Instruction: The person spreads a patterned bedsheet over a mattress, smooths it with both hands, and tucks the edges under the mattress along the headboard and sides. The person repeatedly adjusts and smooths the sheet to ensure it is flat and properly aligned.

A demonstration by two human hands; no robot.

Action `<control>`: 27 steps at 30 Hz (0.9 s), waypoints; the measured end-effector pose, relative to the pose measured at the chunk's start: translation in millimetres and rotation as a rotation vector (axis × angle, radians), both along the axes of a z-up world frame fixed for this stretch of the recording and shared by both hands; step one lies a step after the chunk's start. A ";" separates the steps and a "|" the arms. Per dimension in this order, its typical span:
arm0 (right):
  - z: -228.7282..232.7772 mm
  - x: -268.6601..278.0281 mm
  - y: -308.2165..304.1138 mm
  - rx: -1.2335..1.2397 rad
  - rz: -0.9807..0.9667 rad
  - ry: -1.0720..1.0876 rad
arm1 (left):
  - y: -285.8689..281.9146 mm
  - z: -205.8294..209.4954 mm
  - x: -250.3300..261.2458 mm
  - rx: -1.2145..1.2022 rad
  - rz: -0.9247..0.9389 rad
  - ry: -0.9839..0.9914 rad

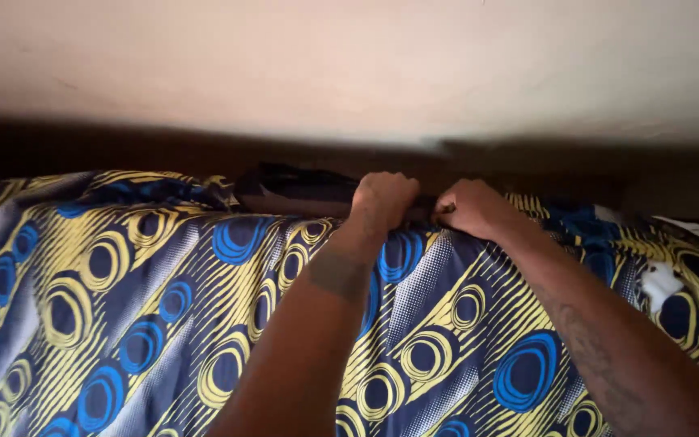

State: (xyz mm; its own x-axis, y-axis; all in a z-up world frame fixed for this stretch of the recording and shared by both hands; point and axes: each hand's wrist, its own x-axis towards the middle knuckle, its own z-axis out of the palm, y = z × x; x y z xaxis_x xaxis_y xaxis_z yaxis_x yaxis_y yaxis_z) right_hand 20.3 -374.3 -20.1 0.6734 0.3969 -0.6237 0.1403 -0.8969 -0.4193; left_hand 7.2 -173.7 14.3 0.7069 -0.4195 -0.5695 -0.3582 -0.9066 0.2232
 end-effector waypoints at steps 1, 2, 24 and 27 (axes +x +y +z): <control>8.3 -2.3 2.4 0.005 0.004 0.000 | -1.2 -4.8 -4.1 0.005 0.004 0.000; 16.9 -1.1 2.8 -0.006 -0.024 0.027 | -4.3 -10.4 -3.7 0.046 -0.015 -0.040; 21.0 0.0 59.3 -0.387 0.281 -0.313 | 5.2 -12.0 -3.6 -0.115 0.217 0.096; 42.4 -5.4 65.1 -0.332 0.143 -0.283 | -0.6 -36.0 -4.9 -0.094 0.185 0.095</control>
